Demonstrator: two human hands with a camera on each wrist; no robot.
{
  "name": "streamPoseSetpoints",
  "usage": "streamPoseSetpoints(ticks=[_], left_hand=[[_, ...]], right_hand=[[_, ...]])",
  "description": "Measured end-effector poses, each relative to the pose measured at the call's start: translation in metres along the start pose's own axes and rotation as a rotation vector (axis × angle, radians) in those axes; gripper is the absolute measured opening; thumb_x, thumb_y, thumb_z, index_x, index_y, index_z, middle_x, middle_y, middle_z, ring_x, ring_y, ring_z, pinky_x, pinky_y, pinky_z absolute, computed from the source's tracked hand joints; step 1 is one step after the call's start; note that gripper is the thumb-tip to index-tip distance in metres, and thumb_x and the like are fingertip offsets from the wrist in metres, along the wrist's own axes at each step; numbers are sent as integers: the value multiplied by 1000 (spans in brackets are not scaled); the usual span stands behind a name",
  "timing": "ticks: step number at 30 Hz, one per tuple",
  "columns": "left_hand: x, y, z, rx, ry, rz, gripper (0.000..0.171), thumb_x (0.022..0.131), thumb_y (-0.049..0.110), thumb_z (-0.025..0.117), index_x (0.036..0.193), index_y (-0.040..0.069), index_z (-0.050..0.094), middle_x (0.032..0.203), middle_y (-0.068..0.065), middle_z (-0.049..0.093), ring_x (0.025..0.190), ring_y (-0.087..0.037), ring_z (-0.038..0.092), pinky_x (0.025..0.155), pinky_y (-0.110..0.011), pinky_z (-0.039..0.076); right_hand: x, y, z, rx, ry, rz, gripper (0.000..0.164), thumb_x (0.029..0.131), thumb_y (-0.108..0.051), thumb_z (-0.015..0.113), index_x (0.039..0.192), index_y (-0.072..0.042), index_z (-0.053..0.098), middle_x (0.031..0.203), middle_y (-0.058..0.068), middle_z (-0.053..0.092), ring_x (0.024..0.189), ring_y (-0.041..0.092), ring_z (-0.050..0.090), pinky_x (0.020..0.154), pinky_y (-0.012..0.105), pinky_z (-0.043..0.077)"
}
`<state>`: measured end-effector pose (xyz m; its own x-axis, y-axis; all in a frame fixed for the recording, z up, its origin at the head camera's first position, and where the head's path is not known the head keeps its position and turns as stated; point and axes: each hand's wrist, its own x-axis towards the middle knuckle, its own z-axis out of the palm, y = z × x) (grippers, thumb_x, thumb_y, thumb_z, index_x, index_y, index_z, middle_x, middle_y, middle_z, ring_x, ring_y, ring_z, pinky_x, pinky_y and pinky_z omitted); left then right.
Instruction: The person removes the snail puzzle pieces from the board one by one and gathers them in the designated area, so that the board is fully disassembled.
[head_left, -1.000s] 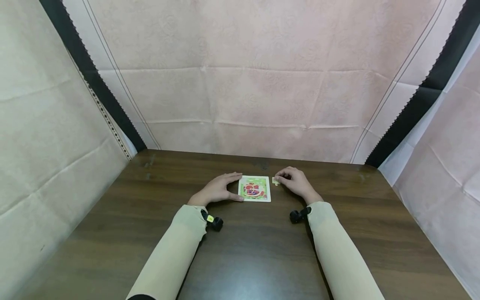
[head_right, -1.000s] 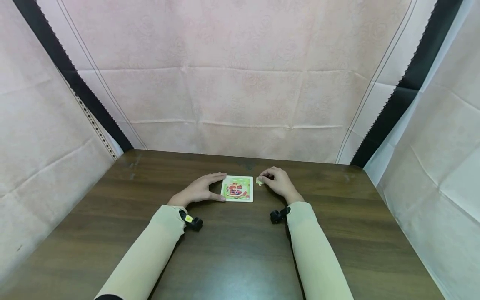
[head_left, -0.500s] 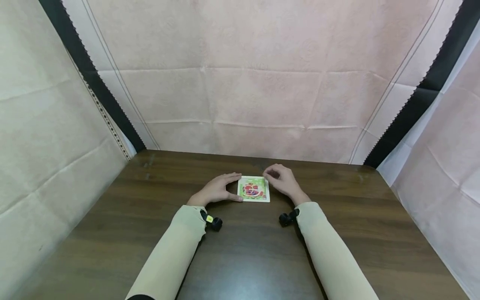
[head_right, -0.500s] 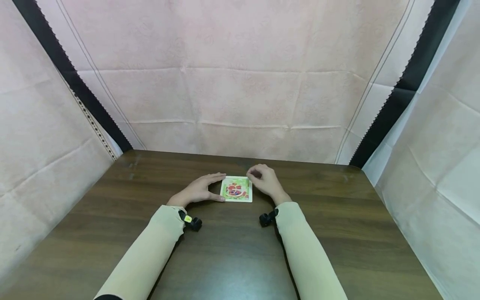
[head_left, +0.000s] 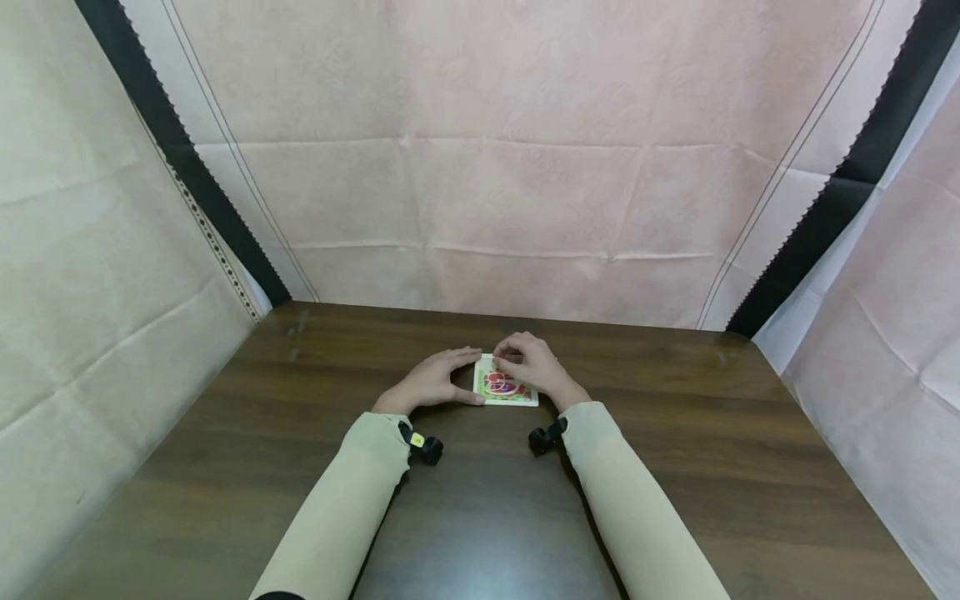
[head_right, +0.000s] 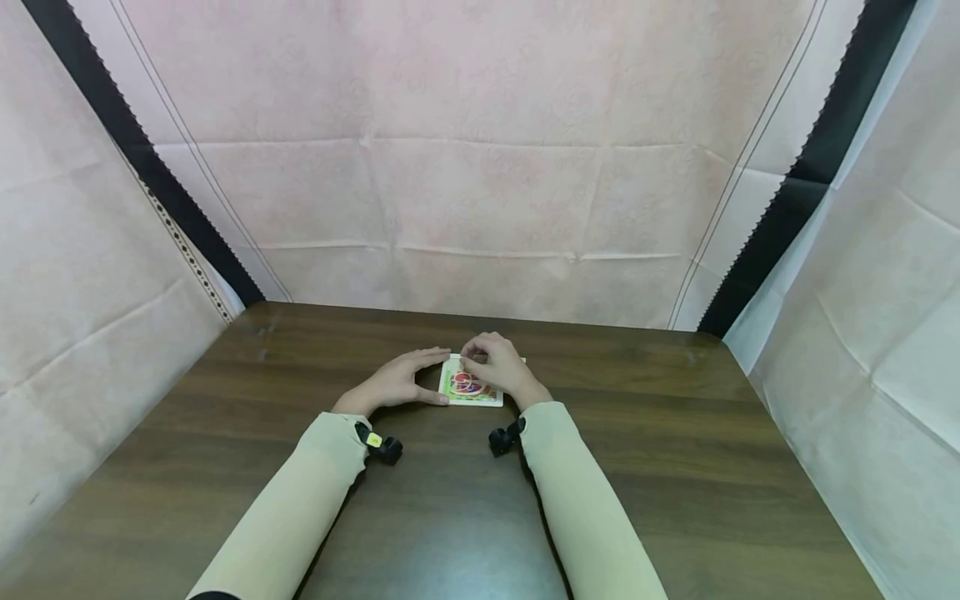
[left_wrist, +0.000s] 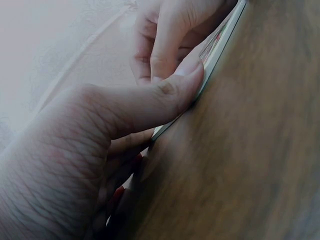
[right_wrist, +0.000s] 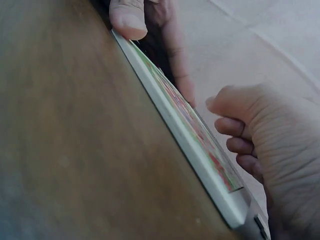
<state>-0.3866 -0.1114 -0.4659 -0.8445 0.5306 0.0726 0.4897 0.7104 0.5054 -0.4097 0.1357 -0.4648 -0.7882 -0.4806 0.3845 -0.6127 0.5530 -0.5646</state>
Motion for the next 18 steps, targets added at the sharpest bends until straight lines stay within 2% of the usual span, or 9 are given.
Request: streamPoseSetpoints(ticks=[7, 12, 18], left_hand=[[0, 0, 1, -9, -2, 12, 101, 76, 73, 73, 158, 27, 37, 164, 0, 29, 150, -29, 25, 117, -56, 24], [0, 0, 1, -16, 2, 10, 100, 76, 71, 74, 158, 26, 37, 164, 0, 29, 150, -30, 24, 118, -56, 24], [-2, -1, 0, -6, -4, 12, 99, 77, 71, 73, 158, 26, 37, 164, -1, 29, 150, -30, 24, 118, -56, 24]], right_hand=[[6, 3, 1, -95, -40, -25, 8, 96, -27, 70, 101, -21, 74, 105, -5, 64, 101, 17, 53, 87, 41, 48], [6, 4, 2, -103, -39, -50, 7, 95, -25, 72, 98, -20, 75, 108, -2, 64, 103, 19, 53, 89, 44, 48], [6, 3, 6, -91, -49, -32, 6, 96, -25, 71, 97, -20, 75, 110, -1, 63, 105, 21, 54, 92, 45, 48]])
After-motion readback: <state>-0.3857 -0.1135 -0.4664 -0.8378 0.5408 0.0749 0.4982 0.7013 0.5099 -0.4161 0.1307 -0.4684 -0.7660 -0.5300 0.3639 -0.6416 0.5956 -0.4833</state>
